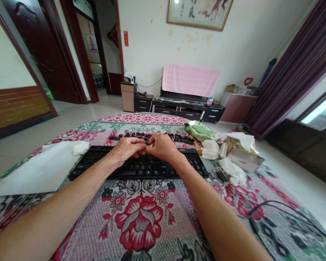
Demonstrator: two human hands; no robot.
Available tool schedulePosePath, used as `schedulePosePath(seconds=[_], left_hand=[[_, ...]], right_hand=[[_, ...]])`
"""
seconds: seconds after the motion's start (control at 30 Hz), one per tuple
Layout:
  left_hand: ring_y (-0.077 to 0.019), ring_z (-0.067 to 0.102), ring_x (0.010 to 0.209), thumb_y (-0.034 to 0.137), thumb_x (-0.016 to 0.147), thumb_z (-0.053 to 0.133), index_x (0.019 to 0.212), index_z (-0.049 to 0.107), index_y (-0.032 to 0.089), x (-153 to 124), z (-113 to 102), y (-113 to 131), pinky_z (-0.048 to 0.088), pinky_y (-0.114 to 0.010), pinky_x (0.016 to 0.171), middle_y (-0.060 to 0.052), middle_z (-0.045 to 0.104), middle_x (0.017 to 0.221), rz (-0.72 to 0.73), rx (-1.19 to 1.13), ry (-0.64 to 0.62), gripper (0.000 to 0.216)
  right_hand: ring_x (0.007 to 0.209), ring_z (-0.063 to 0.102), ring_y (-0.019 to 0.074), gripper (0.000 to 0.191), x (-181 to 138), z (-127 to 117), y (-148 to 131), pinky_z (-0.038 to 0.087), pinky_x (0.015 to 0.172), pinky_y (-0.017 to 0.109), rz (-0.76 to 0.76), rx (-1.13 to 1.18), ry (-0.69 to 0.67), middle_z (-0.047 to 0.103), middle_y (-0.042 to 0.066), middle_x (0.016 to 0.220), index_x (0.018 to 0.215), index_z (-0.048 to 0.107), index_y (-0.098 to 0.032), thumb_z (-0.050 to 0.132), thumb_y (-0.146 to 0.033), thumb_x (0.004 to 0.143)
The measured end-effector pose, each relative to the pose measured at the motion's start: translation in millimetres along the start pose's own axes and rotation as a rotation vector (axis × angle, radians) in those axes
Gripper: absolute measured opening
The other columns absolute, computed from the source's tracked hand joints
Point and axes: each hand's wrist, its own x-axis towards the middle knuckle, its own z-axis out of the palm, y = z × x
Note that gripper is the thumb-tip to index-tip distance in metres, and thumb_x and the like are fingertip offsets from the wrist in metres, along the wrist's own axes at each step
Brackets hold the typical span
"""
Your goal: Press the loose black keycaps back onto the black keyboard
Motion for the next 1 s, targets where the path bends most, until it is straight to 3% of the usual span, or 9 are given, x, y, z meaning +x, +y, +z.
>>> schedulePosePath(seconds=[0.23, 0.5, 0.7, 0.87, 1.0], left_hand=[[-0.0105, 0.059, 0.058, 0.02, 0.066, 0.055, 0.081, 0.063, 0.012, 3, -4, -7, 0.042, -0.02, 0.051, -0.004, 0.063, 0.063, -0.022, 0.009, -0.039, 0.019], [-0.0083, 0.055, 0.053, 0.02, 0.064, 0.059, 0.084, 0.063, 0.013, -1, -10, -3, 0.04, -0.019, 0.048, -0.002, 0.061, 0.058, -0.033, 0.048, -0.135, 0.021], [-0.0102, 0.056, 0.055, 0.025, 0.062, 0.061, 0.077, 0.061, 0.013, -5, -13, -2, 0.042, -0.021, 0.05, -0.002, 0.061, 0.059, -0.05, 0.099, -0.174, 0.019], [-0.0113, 0.057, 0.061, 0.027, 0.058, 0.062, 0.079, 0.065, 0.016, -5, -14, -5, 0.041, -0.023, 0.057, -0.001, 0.065, 0.07, 0.162, 0.358, -0.211, 0.024], [-0.0116, 0.056, 0.06, 0.029, 0.062, 0.056, 0.08, 0.067, 0.019, -7, -13, -5, 0.037, -0.022, 0.057, 0.0, 0.065, 0.067, 0.322, 0.596, -0.189, 0.023]], right_hand=[[0.051, 0.045, 0.0076, 0.011, -9, 4, 2, 0.029, 0.048, 0.021, -0.101, 0.077, -0.027, 0.057, -0.001, 0.057, 0.067, 0.06, -0.016, 0.053, -0.024, 0.067], [0.059, 0.049, 0.0083, 0.018, -14, -5, 9, 0.034, 0.055, 0.02, -0.146, 0.213, -0.092, 0.06, 0.0, 0.068, 0.083, 0.062, -0.016, 0.053, -0.023, 0.07], [0.056, 0.046, 0.0069, 0.016, -20, -8, 3, 0.032, 0.052, 0.019, -0.186, 0.207, -0.18, 0.056, -0.001, 0.063, 0.079, 0.062, -0.015, 0.05, -0.02, 0.07], [0.051, 0.042, 0.0067, 0.015, -21, -6, 8, 0.03, 0.047, 0.019, -0.106, 0.249, -0.262, 0.053, -0.003, 0.057, 0.074, 0.062, -0.015, 0.05, -0.023, 0.07], [0.05, 0.041, 0.0068, 0.016, -21, -4, 13, 0.029, 0.046, 0.019, -0.099, 0.247, -0.292, 0.053, -0.003, 0.057, 0.074, 0.063, -0.015, 0.05, -0.023, 0.069]])
